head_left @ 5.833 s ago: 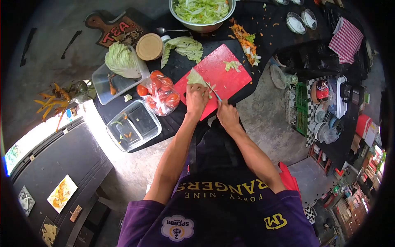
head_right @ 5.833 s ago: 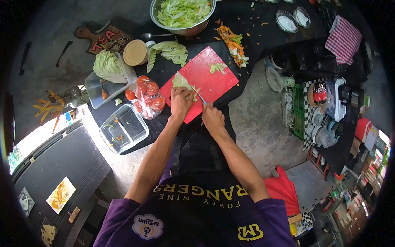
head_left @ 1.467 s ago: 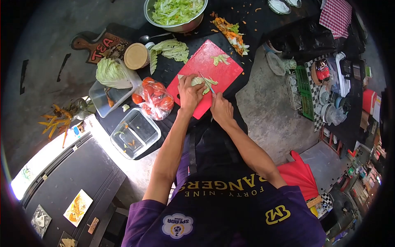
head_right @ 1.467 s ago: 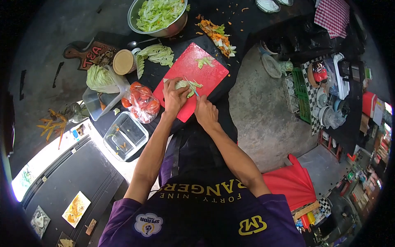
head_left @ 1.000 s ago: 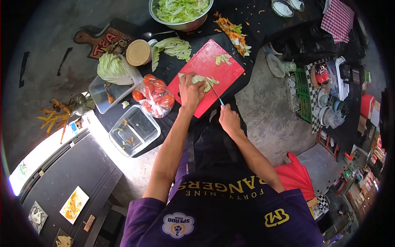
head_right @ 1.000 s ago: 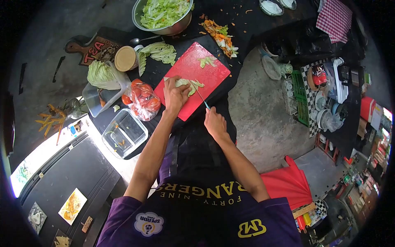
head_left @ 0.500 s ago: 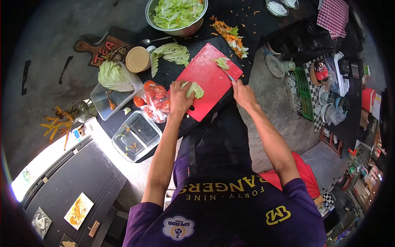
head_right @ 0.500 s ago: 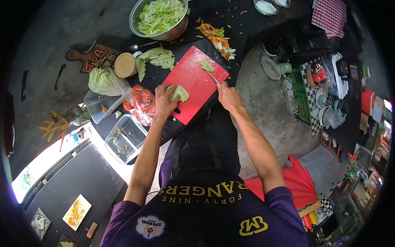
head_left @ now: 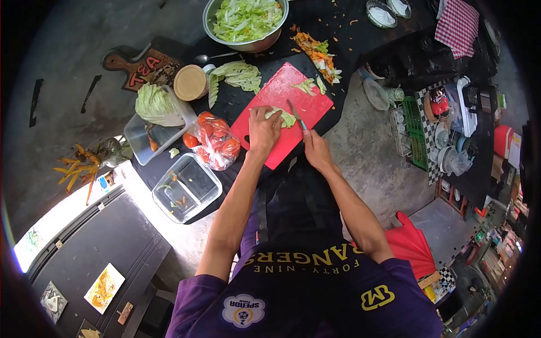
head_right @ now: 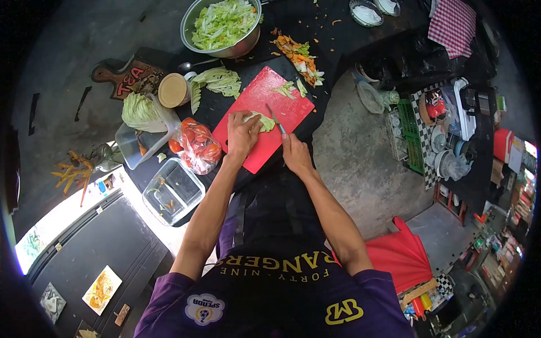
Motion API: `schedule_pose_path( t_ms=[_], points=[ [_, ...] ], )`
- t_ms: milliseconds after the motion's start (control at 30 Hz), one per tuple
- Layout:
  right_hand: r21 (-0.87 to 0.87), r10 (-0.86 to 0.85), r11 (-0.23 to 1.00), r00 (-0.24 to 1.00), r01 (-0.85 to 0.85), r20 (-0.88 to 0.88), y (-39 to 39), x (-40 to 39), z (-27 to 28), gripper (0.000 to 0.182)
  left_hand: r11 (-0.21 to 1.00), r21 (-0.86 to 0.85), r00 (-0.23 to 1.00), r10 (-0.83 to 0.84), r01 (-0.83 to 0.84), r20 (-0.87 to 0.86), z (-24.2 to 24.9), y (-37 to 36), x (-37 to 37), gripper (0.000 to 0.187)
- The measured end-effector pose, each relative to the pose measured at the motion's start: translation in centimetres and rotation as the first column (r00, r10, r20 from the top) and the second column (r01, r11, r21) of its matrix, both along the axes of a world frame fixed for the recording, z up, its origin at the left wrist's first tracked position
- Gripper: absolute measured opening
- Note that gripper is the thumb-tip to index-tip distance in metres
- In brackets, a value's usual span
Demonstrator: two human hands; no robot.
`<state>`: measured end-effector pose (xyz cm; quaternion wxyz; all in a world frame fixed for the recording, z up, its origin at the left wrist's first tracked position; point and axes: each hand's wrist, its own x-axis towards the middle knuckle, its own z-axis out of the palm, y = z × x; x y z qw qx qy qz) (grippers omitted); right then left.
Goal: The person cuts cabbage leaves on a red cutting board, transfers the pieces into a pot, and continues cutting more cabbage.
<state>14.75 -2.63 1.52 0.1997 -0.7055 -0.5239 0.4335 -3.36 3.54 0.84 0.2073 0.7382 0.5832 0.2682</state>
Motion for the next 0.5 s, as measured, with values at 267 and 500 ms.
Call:
schedule_pose_path(
  t_ms=[267, 500],
  points=[
    [0.333, -0.302, 0.904, 0.952, 0.269, 0.052, 4.2, 2.3, 0.2, 0.028, 1.000, -0.012, 0.999, -0.026, 0.026, -0.030, 0.5, -0.1, 0.4, 0.030],
    [0.344, -0.240, 0.927, 0.944, 0.153, 0.228, 12.1, 4.2, -0.7, 0.025, 0.998, -0.032, 0.998, -0.050, 0.049, -0.032, 0.3, 0.0, 0.0, 0.031]
  ],
)
